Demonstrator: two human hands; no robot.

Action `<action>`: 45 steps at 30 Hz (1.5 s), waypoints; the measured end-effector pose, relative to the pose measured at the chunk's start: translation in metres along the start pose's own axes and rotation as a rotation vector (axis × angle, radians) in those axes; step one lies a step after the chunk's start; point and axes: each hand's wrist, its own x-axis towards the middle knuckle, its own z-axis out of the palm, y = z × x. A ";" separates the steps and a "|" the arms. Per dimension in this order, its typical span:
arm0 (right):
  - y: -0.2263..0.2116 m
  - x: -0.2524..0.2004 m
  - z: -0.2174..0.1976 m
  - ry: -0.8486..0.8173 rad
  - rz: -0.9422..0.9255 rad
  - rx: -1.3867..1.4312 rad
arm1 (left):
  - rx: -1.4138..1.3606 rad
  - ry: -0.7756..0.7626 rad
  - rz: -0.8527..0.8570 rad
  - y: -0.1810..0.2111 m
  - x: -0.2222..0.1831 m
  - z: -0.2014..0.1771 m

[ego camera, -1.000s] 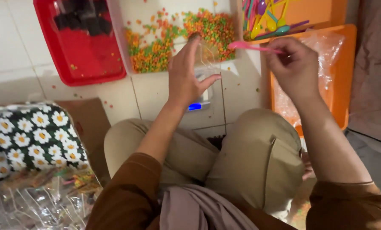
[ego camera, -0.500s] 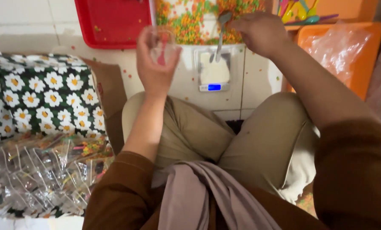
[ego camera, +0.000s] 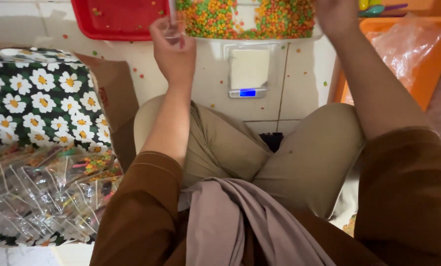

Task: Packaging small multi-colored candies into plastic bags using a small cup as a scoop and a scale for weighing.

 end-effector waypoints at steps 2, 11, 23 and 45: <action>0.011 -0.007 -0.003 0.026 0.122 0.043 | 0.002 0.004 -0.063 -0.002 0.005 0.002; 0.034 -0.010 -0.027 0.162 0.647 0.255 | 0.155 0.003 -0.116 -0.004 0.011 0.005; 0.032 -0.001 -0.017 -0.163 0.706 0.348 | -0.356 -0.100 -0.427 -0.063 0.023 0.004; 0.022 -0.012 -0.055 0.043 0.665 0.549 | -0.188 0.080 -0.201 -0.035 0.014 0.002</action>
